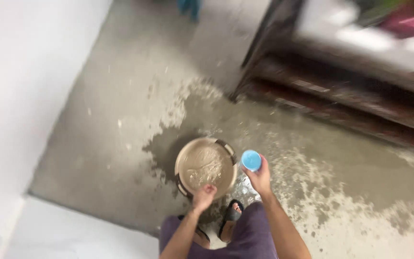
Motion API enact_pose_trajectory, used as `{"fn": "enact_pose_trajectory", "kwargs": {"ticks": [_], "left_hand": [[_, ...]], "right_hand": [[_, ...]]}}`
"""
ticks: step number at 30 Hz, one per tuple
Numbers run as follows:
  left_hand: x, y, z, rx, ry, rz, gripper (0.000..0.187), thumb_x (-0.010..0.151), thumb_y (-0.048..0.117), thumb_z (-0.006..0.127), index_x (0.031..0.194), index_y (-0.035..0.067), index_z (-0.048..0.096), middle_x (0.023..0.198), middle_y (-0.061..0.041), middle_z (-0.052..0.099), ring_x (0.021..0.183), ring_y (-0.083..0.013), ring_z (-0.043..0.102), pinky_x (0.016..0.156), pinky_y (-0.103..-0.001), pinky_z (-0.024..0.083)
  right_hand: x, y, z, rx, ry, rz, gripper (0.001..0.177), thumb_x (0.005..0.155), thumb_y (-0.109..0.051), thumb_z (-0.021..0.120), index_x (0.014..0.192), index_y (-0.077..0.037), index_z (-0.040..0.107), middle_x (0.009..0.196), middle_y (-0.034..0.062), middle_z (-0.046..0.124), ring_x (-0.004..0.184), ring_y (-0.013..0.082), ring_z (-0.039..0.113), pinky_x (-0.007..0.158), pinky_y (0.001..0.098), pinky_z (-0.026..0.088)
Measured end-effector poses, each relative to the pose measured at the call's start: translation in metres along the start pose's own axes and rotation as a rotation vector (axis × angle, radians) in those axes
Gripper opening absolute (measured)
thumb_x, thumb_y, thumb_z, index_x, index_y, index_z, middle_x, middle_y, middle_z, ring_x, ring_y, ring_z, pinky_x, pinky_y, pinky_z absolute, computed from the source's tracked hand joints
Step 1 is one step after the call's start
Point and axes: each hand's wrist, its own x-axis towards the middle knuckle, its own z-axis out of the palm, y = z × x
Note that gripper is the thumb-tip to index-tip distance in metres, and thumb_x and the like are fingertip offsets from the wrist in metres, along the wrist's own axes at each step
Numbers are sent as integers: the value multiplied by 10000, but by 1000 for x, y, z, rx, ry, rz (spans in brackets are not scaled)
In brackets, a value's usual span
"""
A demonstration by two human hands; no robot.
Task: Water and wipe the leaves of various indoor plants.
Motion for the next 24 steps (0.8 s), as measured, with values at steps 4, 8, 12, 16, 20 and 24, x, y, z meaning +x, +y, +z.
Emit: {"fn": "enact_pose_trajectory", "kwargs": {"ticks": [4,8,12,16,20,24], "left_hand": [[-41,58,32,4,-26,330,330,968,316,702,1132,30,719,1001,-70,802,900,-131,734,810,-272,563],[-80,140,80,-135,-205,429,309,951,267,714,1126,14,737,965,-23,762,869,-96,682,783,-280,551],[-88,220,143,-178,-363,381,307,951,266,706,1150,32,720,925,7,741,787,-93,658,748,-283,554],[-140,343,172,-250,-469,535,312,1001,274,681,1191,28,715,940,-28,716,821,-92,631,740,-272,518],[-193,464,169,-301,-484,668,363,994,311,642,1285,96,672,1131,-14,737,1006,-109,690,872,-266,565],[-201,545,151,-350,-417,762,349,1012,300,646,1262,61,690,1152,-57,755,991,-120,690,843,-285,553]], "right_hand": [[-26,-80,-81,79,56,23,817,757,-94,874,1444,1,442,1286,121,654,1177,198,640,992,352,537],[-35,-146,-168,222,21,-28,816,752,-51,865,1454,-3,450,1313,106,638,1210,191,617,1033,355,512],[-21,-212,-263,191,-33,38,826,733,-54,864,1452,-19,457,1306,94,642,1189,182,625,1015,365,531],[11,-298,-348,-38,-164,32,875,712,-88,878,1476,-29,455,1323,101,641,1205,185,618,1043,370,507],[54,-404,-398,-303,-259,-43,934,669,-149,905,1479,-35,454,1388,105,622,1279,197,588,1109,369,443],[106,-488,-416,-432,-335,-112,945,645,-185,914,1470,-33,477,1377,116,639,1277,211,592,1102,377,442]]}}
